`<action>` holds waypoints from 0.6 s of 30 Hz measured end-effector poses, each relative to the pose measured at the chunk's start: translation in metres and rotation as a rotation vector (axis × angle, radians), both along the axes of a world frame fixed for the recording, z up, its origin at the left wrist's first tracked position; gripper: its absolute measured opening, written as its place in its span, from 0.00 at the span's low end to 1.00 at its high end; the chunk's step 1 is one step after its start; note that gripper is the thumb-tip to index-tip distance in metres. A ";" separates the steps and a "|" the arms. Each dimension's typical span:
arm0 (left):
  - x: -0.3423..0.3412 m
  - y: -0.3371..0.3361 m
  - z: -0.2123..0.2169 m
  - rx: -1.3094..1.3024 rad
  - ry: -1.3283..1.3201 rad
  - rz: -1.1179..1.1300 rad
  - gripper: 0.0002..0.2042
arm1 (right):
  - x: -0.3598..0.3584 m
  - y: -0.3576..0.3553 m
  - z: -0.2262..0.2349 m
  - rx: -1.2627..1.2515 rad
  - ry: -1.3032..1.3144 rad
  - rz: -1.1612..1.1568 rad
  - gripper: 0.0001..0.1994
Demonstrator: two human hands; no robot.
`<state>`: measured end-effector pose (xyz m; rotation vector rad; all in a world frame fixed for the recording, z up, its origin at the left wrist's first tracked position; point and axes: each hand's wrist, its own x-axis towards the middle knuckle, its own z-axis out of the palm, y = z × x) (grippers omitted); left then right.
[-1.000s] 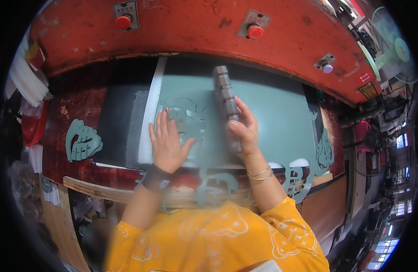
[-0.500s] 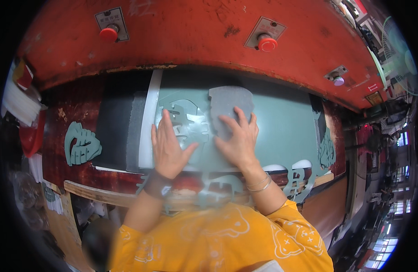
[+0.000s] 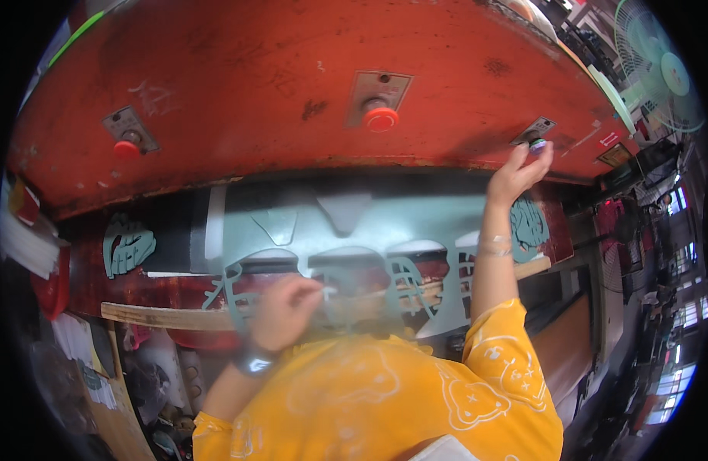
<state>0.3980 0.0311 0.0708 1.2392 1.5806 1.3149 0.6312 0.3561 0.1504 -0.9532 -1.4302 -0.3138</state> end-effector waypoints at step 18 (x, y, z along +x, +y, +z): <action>0.006 0.060 -0.031 0.061 0.823 0.057 0.09 | 0.015 -0.152 -0.055 -0.870 -0.964 0.555 0.15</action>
